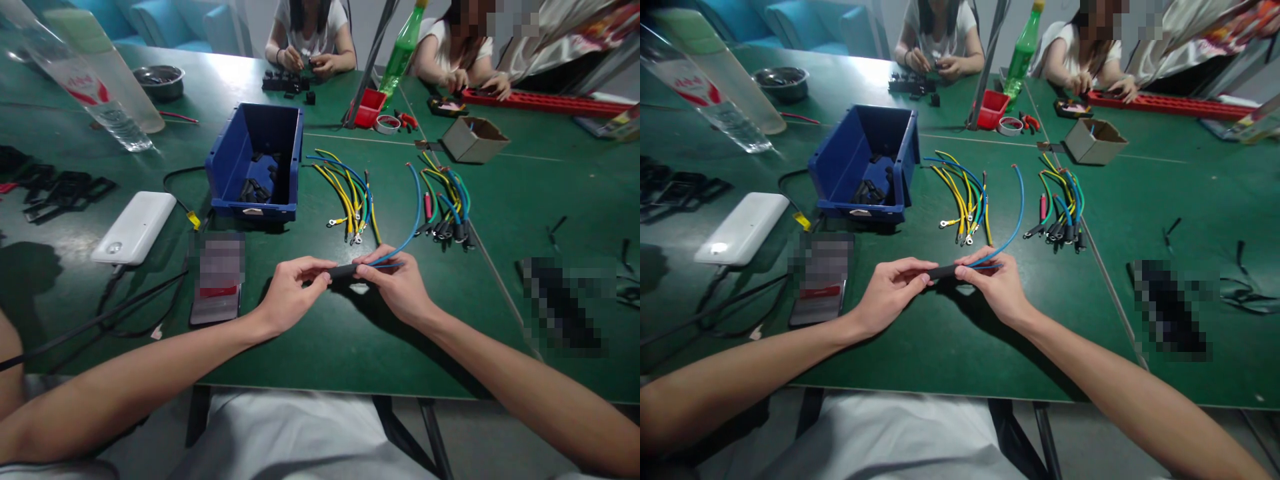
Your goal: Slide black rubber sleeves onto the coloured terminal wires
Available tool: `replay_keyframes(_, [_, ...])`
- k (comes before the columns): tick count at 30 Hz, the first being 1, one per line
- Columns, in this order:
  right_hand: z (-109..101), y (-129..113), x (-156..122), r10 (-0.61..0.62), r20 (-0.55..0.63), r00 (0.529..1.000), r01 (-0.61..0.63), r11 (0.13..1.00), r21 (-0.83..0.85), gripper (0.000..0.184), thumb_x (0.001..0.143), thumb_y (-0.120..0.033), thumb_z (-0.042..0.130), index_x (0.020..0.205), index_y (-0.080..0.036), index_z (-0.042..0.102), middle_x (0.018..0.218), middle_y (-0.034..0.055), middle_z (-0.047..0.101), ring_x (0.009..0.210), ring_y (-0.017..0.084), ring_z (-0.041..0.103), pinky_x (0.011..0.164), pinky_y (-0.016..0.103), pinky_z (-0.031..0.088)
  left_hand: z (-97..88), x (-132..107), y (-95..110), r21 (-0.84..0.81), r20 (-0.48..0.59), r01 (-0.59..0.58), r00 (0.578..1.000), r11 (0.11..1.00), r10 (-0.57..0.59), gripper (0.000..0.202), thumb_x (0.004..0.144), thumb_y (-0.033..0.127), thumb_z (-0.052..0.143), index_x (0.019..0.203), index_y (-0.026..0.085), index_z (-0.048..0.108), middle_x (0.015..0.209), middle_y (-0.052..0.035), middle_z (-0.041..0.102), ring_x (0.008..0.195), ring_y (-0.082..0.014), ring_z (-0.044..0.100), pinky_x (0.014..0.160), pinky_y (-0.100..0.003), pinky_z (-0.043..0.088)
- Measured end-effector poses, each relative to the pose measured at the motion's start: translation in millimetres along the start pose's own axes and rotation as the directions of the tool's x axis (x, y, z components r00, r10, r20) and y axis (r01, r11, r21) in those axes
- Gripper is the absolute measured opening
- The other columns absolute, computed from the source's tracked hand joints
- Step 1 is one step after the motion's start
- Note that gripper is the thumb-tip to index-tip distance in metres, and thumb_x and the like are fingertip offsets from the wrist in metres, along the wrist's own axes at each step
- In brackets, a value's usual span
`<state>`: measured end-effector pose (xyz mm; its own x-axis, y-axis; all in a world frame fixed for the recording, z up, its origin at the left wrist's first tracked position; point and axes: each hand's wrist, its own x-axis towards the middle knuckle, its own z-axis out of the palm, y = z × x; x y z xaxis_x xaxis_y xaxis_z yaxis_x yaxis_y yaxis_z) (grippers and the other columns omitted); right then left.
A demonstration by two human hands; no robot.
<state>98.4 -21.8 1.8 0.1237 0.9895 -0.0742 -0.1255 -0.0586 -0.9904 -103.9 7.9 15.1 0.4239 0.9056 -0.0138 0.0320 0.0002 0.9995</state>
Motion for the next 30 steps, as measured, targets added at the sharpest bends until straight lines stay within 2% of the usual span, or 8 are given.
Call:
replay_keyframes(9, [9.7, -14.4, -5.3, -0.081, -0.038, 0.996, 0.077, 0.991, -0.109, 0.024, 0.065, -0.031, 0.084, 0.075, -0.020, 0.064, 0.080, 0.0025, 0.074, 0.071, 0.015, 0.069, 0.068, 0.028, 0.058, 2.3, 0.1, 1.0, 0.093, 0.000, 0.027, 1.000, 0.995, -0.027, 0.020, 0.082, 0.024, 0.063, 0.094, 0.012, 0.074, 0.087, -0.0076, 0.074, 0.075, -0.0159, 0.068, 0.070, -0.025, 0.053])
replay_keyframes(15, [19.4, -8.2, -11.8, -0.065, -0.129, 0.990, 0.070, 0.997, 0.037, 0.039, 0.068, -0.029, 0.082, 0.103, -0.025, 0.065, 0.085, -0.0019, 0.070, 0.067, 0.010, 0.065, 0.068, 0.025, 0.056, 7.0, -3.2, 3.1, 0.107, -0.077, -0.044, 0.996, 0.993, 0.052, 0.018, 0.081, 0.023, 0.064, 0.092, 0.013, 0.074, 0.086, -0.0065, 0.074, 0.074, -0.0156, 0.069, 0.070, -0.024, 0.053])
replay_keyframes(18, [25.5, -5.6, -12.2, -0.060, -0.166, 0.984, 0.077, 0.992, 0.097, 0.047, 0.068, -0.028, 0.082, 0.111, -0.026, 0.064, 0.087, -0.0029, 0.067, 0.069, 0.009, 0.063, 0.070, 0.025, 0.054, 9.7, -4.8, 1.5, 0.134, -0.095, -0.085, 0.991, 0.987, 0.098, 0.017, 0.081, 0.022, 0.063, 0.092, 0.014, 0.074, 0.086, -0.0056, 0.074, 0.075, -0.0154, 0.069, 0.070, -0.024, 0.053])
replay_keyframes(22, [27.5, -6.6, -7.7, -0.076, -0.158, 0.984, 0.089, 0.993, 0.075, 0.050, 0.069, -0.030, 0.079, 0.117, -0.025, 0.064, 0.082, -0.0025, 0.065, 0.068, 0.010, 0.060, 0.070, 0.027, 0.053, 11.0, -5.1, -2.9, 0.179, -0.042, -0.111, 0.992, 0.977, 0.121, 0.019, 0.082, 0.021, 0.062, 0.097, 0.016, 0.073, 0.084, -0.0035, 0.074, 0.071, -0.0138, 0.067, 0.068, -0.024, 0.052])
replay_keyframes(26, [19.7, -11.0, 0.8, -0.091, -0.086, 0.992, 0.090, 0.996, -0.007, 0.060, 0.068, -0.030, 0.080, 0.125, -0.026, 0.062, 0.080, -0.0024, 0.065, 0.066, 0.010, 0.058, 0.065, 0.028, 0.051, 8.4, -4.2, -1.8, 0.273, 0.007, -0.122, 0.992, 0.954, 0.125, 0.019, 0.082, 0.021, 0.062, 0.098, 0.017, 0.072, 0.076, -0.0005, 0.072, 0.065, -0.0124, 0.064, 0.060, -0.023, 0.047])
replay_keyframes(30, [10.3, -17.1, 9.6, -0.101, -0.014, 0.995, 0.100, 0.991, -0.092, 0.069, 0.063, -0.032, 0.082, 0.129, -0.025, 0.060, 0.077, -0.0017, 0.066, 0.063, 0.011, 0.059, 0.058, 0.026, 0.049, 5.2, -3.4, 1.2, 0.335, 0.094, -0.182, 0.983, 0.924, 0.160, 0.021, 0.085, 0.019, 0.059, 0.103, 0.020, 0.071, 0.088, 0.0002, 0.075, 0.076, -0.0124, 0.067, 0.068, -0.023, 0.048])
